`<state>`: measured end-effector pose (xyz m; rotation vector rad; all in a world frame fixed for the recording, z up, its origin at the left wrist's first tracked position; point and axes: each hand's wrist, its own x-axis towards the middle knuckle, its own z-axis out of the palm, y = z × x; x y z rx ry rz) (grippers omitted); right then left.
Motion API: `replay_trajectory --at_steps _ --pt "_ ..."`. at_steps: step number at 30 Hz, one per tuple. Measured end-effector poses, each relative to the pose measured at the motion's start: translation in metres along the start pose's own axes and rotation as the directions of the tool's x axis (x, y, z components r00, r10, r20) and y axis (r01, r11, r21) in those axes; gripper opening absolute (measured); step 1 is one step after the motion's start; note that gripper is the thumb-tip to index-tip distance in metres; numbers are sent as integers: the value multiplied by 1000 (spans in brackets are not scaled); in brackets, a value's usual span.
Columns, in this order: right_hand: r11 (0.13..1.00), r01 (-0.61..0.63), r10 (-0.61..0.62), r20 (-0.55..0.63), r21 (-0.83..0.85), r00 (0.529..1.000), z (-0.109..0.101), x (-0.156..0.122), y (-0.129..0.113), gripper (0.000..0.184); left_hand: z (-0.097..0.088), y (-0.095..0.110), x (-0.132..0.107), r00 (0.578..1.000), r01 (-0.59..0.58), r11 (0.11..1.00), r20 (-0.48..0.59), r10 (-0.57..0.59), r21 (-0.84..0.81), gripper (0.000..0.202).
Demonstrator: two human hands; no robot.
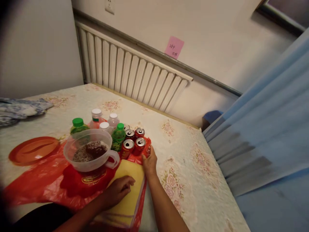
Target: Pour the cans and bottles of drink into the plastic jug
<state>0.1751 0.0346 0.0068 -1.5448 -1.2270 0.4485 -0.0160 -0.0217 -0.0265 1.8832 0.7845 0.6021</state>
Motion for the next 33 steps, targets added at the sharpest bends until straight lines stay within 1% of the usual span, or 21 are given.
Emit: replay_trajectory --at_steps 3,5,6,9,11,13,15,18,22,25,27,30,31,33 --pt "998 -29 29 -5 -48 1000 -29 -30 3 58 1 5 -2 1000 -18 992 -22 21 121 30" --pt "995 -34 36 22 -91 999 -50 -57 8 49 2 9 -4 998 -47 982 -24 52 183 29" --pt "993 -36 38 13 -112 999 -60 -72 12 44 3 10 -5 997 -73 975 -17 78 210 29" --pt "979 11 -18 -33 -205 999 -92 -113 27 31 8 12 -10 986 -161 938 12 165 307 31" --pt "964 39 -59 -70 -262 996 -111 -134 39 28 13 14 -13 980 -193 902 28 198 386 32" --pt "946 83 -110 -70 -314 992 -128 -151 48 27 19 16 -16 980 -187 858 32 196 478 32" --pt "923 138 -167 -50 -358 985 -139 -161 55 27 25 19 -17 984 -158 808 22 177 568 31" --pt "889 205 -241 -37 -410 970 -145 -168 59 27 35 22 -19 987 -111 758 -15 157 643 31" --pt "845 267 -314 -25 -464 949 -142 -171 61 27 47 25 -27 987 -60 741 -73 145 668 33" --pt "816 292 -339 -3 -499 941 -140 -172 66 28 51 25 -33 978 -19 729 -138 156 685 35" --pt "799 295 -340 10 -524 940 -140 -173 72 28 53 22 -35 956 31 698 -225 188 715 37" --pt "780 279 -325 17 -560 945 -138 -172 81 27 53 12 -36 901 153 623 -367 231 767 43" --pt "777 273 -320 18 -567 947 -138 -172 83 27 53 8 -37 889 192 601 -397 228 775 46" --pt "774 273 -315 26 -571 949 -137 -171 86 27 53 1 -38 882 247 568 -425 204 785 49"
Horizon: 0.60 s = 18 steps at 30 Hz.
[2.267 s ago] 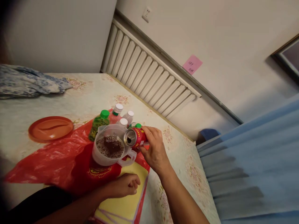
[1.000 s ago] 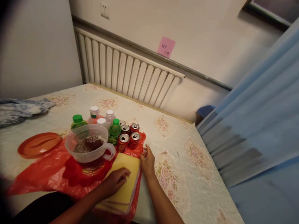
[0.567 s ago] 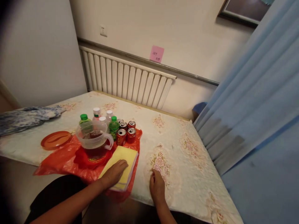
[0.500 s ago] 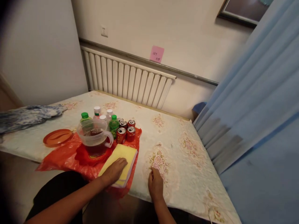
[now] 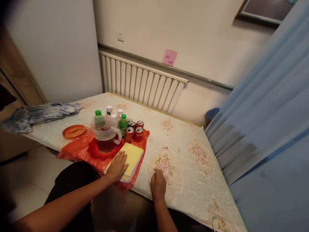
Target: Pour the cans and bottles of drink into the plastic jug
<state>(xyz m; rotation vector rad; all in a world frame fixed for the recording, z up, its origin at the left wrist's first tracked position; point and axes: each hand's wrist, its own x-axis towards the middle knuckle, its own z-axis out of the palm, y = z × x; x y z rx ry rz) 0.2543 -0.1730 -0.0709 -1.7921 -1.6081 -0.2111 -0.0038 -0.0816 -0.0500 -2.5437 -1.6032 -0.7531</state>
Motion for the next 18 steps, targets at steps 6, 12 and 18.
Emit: replay_trajectory --at_steps 6,12,18 --pt "1000 6 -7 -7 -9 1000 2 -1 1 27 4 -2 -5 998 16 998 52 -19 60 52" --pt "1000 0 0 7 -22 1000 1 -2 1 27 0 -1 -10 999 0 999 44 -2 52 52" --pt "999 -8 8 15 -35 1000 0 -1 0 27 -6 2 -2 992 59 998 107 -61 17 51"
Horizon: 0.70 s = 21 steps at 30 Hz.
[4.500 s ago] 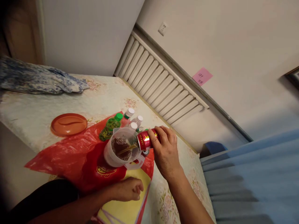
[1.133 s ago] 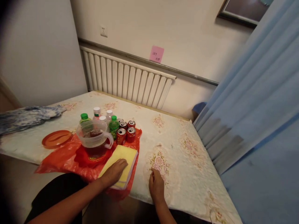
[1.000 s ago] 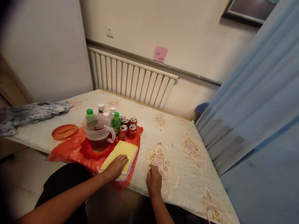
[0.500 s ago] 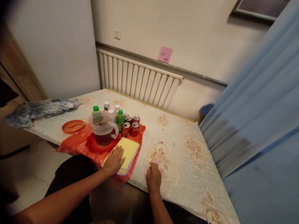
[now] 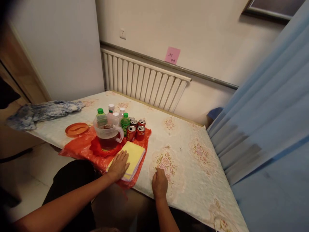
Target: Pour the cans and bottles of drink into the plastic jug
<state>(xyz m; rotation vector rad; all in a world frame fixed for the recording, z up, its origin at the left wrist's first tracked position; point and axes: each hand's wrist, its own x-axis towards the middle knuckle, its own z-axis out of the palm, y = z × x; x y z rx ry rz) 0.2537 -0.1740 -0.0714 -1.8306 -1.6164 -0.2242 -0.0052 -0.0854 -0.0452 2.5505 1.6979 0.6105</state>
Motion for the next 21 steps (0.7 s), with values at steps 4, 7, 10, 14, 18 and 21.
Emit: replay_trajectory --at_steps 4,7,10,14,18,21 --pt "1000 -1 1 -2 -11 1000 -1 1 -1 28 -2 3 18 1000 28 999 1 -28 -15 58" --pt "1000 -2 2 3 -16 1000 -1 0 -1 28 1 5 26 998 61 998 12 -60 -19 59" --pt "999 -14 15 7 -29 1000 -1 -1 -1 28 6 6 27 997 77 997 24 -77 -22 57" --pt "999 7 -7 -7 -39 1000 0 -2 -1 28 8 4 22 998 67 997 22 -67 -26 58" --pt "999 21 -21 -15 -36 1000 2 -3 1 27 5 1 18 999 39 999 9 -39 -31 56" --pt "999 26 -27 -20 -30 999 4 -3 2 26 3 -3 14 1000 -1 999 10 1 -38 52"
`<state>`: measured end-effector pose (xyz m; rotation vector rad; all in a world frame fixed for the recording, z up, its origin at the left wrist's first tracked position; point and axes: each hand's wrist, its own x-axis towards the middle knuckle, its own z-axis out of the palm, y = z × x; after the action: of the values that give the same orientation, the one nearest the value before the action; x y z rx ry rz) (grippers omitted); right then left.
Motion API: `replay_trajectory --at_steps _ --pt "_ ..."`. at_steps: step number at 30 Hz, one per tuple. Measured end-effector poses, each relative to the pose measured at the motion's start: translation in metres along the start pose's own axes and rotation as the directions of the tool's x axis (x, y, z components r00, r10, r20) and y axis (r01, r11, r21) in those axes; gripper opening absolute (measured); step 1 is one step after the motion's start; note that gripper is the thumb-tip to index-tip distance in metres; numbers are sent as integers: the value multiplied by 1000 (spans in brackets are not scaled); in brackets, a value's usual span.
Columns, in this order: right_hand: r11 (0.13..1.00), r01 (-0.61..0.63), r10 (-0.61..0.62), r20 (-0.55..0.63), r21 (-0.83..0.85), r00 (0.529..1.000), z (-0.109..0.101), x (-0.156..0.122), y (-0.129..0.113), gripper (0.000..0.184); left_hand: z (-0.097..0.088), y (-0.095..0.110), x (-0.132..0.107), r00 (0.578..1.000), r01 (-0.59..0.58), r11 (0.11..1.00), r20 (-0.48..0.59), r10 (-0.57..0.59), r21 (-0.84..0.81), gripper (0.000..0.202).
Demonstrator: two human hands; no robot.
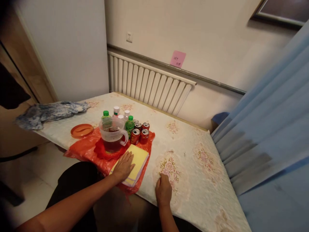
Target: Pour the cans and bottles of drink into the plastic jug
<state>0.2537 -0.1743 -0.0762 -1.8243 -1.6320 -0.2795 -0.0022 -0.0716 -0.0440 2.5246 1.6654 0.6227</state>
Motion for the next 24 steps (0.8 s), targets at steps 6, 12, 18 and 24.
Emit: replay_trajectory --at_steps 6,12,18,24 --pt "1000 -30 29 41 10 999 -2 0 -1 27 -1 -11 -17 997 -71 992 22 74 -105 49" --pt "970 -153 141 74 192 987 -11 9 -11 29 -21 -8 -17 999 -22 864 12 32 -504 34" --pt "812 -388 296 266 437 918 -18 38 -47 30 -30 9 10 993 118 747 90 -78 -654 32" --pt "715 -558 382 433 421 816 0 68 -70 59 -24 20 32 931 365 616 265 -252 -698 56"
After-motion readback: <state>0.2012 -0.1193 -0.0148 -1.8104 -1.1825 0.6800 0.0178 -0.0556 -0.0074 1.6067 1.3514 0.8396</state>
